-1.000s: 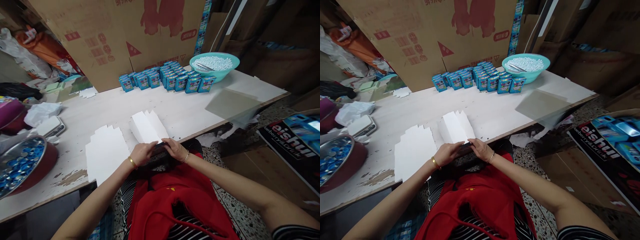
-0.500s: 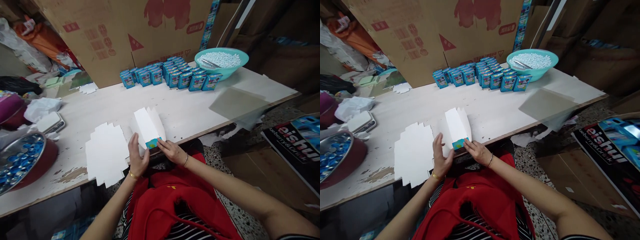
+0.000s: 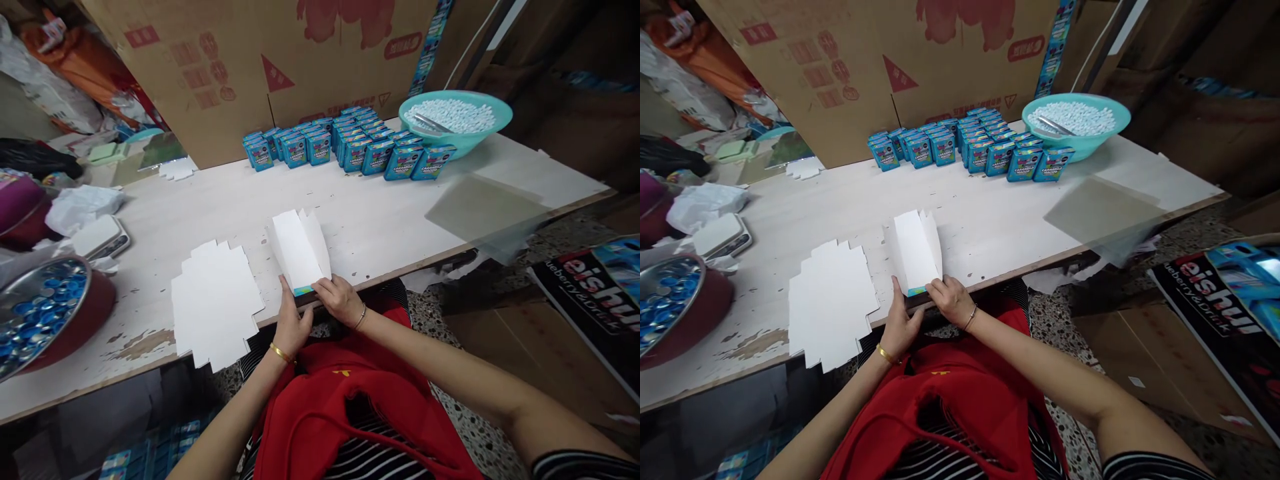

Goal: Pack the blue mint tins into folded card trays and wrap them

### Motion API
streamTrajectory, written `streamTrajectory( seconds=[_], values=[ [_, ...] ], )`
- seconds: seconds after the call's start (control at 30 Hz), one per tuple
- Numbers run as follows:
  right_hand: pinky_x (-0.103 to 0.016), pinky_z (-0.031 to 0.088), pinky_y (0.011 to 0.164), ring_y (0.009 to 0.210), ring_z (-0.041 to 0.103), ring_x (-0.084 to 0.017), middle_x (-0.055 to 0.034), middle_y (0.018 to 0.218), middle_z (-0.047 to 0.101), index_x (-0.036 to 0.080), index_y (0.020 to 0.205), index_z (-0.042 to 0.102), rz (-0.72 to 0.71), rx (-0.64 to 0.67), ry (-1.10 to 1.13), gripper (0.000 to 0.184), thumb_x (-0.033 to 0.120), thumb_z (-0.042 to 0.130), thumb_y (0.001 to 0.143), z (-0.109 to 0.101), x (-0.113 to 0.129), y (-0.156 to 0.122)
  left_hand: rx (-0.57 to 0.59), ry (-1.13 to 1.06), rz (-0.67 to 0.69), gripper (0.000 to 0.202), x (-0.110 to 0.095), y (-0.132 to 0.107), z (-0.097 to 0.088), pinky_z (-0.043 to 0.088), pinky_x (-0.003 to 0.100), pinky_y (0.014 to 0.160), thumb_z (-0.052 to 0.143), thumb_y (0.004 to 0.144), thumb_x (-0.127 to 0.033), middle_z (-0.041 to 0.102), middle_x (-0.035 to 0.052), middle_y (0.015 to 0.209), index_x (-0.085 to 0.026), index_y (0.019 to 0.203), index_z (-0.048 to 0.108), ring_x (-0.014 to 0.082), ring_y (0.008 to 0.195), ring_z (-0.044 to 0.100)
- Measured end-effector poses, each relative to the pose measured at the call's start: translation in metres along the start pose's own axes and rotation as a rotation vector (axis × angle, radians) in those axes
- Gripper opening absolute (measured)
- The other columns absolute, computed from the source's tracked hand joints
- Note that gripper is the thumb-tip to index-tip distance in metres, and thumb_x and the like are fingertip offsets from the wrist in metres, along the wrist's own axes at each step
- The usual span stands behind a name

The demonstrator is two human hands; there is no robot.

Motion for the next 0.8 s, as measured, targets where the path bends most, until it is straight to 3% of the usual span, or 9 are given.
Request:
streamTrajectory(
  seconds=[0.07,0.1,0.17,0.23,0.33,0.43,0.57,0.7,0.8],
  values=[
    [-0.032,0.036,0.06,0.072,0.045,-0.02,-0.0079,0.08,0.059,0.016,0.093,0.064,0.025,0.008,-0.04,0.024,0.016,0.04,0.092,0.0,0.001,0.002,-0.069,0.158,0.111,0.079,-0.015,0.002,-0.018,0.026,0.047,0.11,0.048,0.082,-0.018,0.017,0.02,0.15,-0.011,0.144,-0.001,0.0283,0.138,0.02],
    [-0.032,0.035,0.06,0.072,0.044,-0.02,-0.0073,0.078,0.057,0.017,0.089,0.064,0.029,0.011,-0.053,0.024,0.015,0.04,0.092,0.0,0.001,0.003,-0.035,0.248,0.179,0.069,-0.026,0.005,-0.02,0.026,0.048,0.11,0.046,0.083,-0.017,0.028,0.0197,0.146,-0.011,0.143,0.012,0.0279,0.136,0.026],
    [-0.031,0.033,0.06,0.073,0.042,-0.02,-0.0072,0.078,0.055,0.017,0.085,0.062,0.04,0.02,-0.065,0.024,0.014,0.04,0.092,0.001,0.002,0.005,0.172,0.432,0.283,0.043,-0.044,0.013,-0.011,0.03,0.046,0.107,0.04,0.085,-0.012,0.054,0.0167,0.123,-0.013,0.127,0.042,0.0254,0.12,0.047],
    [-0.031,0.032,0.059,0.073,0.041,-0.02,-0.0074,0.077,0.053,0.016,0.08,0.061,0.06,0.03,-0.067,0.023,0.012,0.04,0.091,0.002,0.002,0.005,0.417,0.599,0.285,0.028,-0.052,0.022,0.003,0.037,0.045,0.1,0.036,0.086,-0.009,0.064,0.014,0.098,-0.013,0.103,0.057,0.024,0.1,0.058],
    [-0.031,0.032,0.06,0.071,0.041,-0.02,-0.0076,0.075,0.051,0.016,0.075,0.058,0.091,0.029,-0.066,0.024,0.01,0.04,0.09,0.003,0.0,0.005,0.608,0.741,0.158,0.023,-0.051,0.039,0.014,0.046,0.04,0.084,0.036,0.086,-0.01,0.065,0.016,0.091,-0.011,0.089,0.059,0.0253,0.092,0.061],
    [-0.032,0.034,0.061,0.072,0.042,-0.021,-0.0075,0.076,0.051,0.017,0.078,0.056,0.104,-0.009,-0.047,0.022,0.011,0.039,0.09,0.003,-0.001,0.003,0.656,0.761,0.088,0.02,-0.046,0.055,0.02,0.048,0.036,0.075,0.044,0.084,-0.016,0.066,0.016,0.092,-0.011,0.097,0.057,0.0261,0.089,0.063],
    [-0.032,0.038,0.064,0.073,0.044,-0.022,-0.0076,0.081,0.056,0.017,0.083,0.054,0.139,-0.081,0.02,0.017,0.012,0.039,0.089,0.004,-0.004,-0.001,0.737,0.712,0.091,0.025,-0.034,0.072,0.026,0.048,0.032,0.073,0.056,0.076,-0.026,0.067,0.012,0.094,-0.015,0.099,0.06,0.0246,0.089,0.063],
    [-0.034,0.044,0.071,0.084,0.05,-0.021,-0.0112,0.113,0.055,0.018,0.099,0.051,0.127,-0.199,0.115,0.015,0.013,0.041,0.089,0.003,-0.001,-0.005,0.882,0.607,0.082,0.024,-0.023,0.085,0.033,0.046,0.025,0.068,0.063,0.069,-0.025,0.069,0.006,0.088,-0.017,0.092,0.065,0.019,0.081,0.063],
    [-0.038,0.046,0.083,0.108,0.048,-0.024,-0.0138,0.134,0.04,0.021,0.127,0.037,0.108,-0.326,0.2,0.039,0.014,0.045,0.089,-0.009,0.001,-0.008,0.979,0.545,0.056,0.021,-0.015,0.09,0.036,0.045,0.02,0.063,0.064,0.065,-0.018,0.07,0.0002,0.078,-0.017,0.085,0.068,0.0138,0.072,0.062]
  ],
)
Point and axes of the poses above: each hand's wrist, its own y-axis towards the middle knuckle, its own z-axis out of the palm, x = y × z, the point moved 8 cm from there along y, towards the middle knuckle
